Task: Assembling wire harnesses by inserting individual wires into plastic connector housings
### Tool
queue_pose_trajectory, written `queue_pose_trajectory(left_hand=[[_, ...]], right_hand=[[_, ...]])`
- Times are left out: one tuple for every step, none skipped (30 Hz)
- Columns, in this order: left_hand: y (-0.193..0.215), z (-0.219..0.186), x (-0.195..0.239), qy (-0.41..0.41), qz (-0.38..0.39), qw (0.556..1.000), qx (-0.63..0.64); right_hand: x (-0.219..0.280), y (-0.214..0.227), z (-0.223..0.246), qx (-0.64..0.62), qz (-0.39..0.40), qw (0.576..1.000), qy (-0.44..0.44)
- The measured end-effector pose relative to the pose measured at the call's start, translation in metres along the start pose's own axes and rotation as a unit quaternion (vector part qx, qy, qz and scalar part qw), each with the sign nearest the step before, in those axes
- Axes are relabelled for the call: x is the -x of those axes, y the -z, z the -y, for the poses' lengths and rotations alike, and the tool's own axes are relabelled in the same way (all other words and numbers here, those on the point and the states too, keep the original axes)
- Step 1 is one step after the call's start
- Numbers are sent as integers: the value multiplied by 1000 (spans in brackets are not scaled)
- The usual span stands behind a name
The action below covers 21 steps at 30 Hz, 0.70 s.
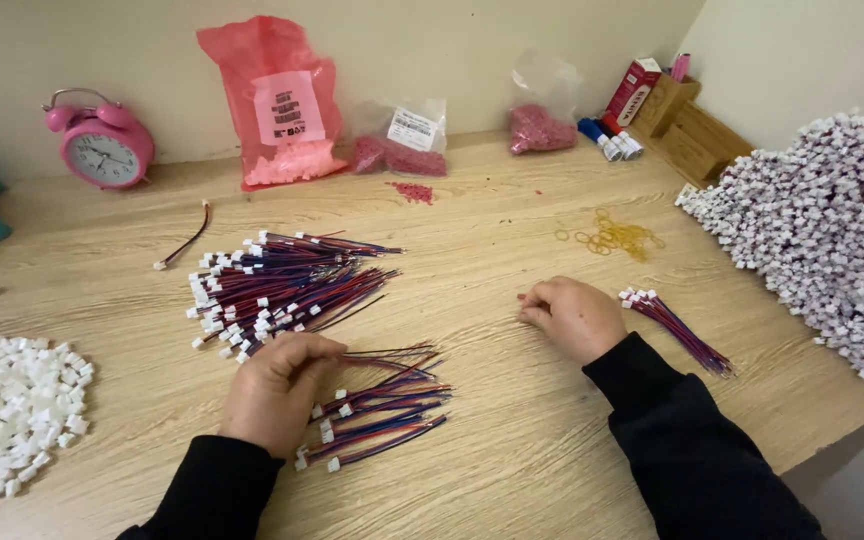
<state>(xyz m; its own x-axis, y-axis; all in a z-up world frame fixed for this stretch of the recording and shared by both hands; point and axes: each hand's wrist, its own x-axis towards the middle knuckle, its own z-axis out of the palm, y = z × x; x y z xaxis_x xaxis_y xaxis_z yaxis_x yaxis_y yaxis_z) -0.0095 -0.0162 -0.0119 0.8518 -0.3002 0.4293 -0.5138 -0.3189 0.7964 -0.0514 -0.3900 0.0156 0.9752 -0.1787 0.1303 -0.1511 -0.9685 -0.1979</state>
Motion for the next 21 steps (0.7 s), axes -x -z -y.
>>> queue_pose_trajectory(left_hand=[[1, -3, 0, -1, -1, 1000, 0], [2, -7, 0, 18, 17, 1000, 2], [3, -10, 0, 36, 35, 999, 4], [3, -7, 0, 36, 34, 999, 4], [3, -4, 1, 23, 31, 999, 5], [2, -1, 2, 10, 28, 1000, 5], [0, 2, 4, 9, 28, 1000, 4], [-2, 5, 5, 82, 17, 995, 62], [-3, 8, 6, 154, 5, 981, 120], [-4, 6, 5, 153, 2, 981, 118], [-4, 4, 4, 198, -27, 968, 154], [-1, 3, 3, 242, -58, 950, 188], [0, 5, 3, 240, -63, 951, 184], [-1, 7, 3, 258, -77, 942, 199], [-3, 8, 2, 275, -91, 933, 213], [-1, 7, 1, 270, -92, 935, 212], [0, 7, -1, 283, -94, 929, 218], [-1, 7, 1, 298, -94, 923, 223], [-1, 13, -1, 297, -93, 924, 222], [-3, 20, 0, 286, -85, 926, 231], [-4, 27, 1, 275, -76, 928, 240]], right_hand=[[1, 0, 0, 0, -1, 1000, 0], [3, 0, 0, -13, 1, 1000, 5], [4, 0, 0, -27, 2, 1000, 10], [3, -2, -2, -27, 2, 1000, 10], [3, -4, -4, -15, -8, 999, 42], [2, -6, -6, -2, -17, 997, 73], [2, -7, -6, -2, -18, 997, 74], [1, -8, -5, 23, -27, 996, 81], [1, -9, -5, 48, -36, 994, 88], [2, -4, -2, 47, -38, 994, 91], [4, 1, 2, 25, -37, 996, 71], [4, 5, 8, 1, -37, 998, 54], [1, 8, 8, -3, -38, 998, 59], [-1, 12, 7, -28, -15, 999, 36], [-3, 16, 5, -53, 10, 998, 14], [-6, 14, -3, -55, 5, 998, 16], [-9, 11, -11, -57, 2, 998, 19], [-10, 7, -20, -60, 2, 998, 21], [-12, 5, -23, -62, 0, 998, 21], [-10, 2, -28, -62, -8, 997, 53], [-9, -2, -31, -63, -17, 994, 85]])
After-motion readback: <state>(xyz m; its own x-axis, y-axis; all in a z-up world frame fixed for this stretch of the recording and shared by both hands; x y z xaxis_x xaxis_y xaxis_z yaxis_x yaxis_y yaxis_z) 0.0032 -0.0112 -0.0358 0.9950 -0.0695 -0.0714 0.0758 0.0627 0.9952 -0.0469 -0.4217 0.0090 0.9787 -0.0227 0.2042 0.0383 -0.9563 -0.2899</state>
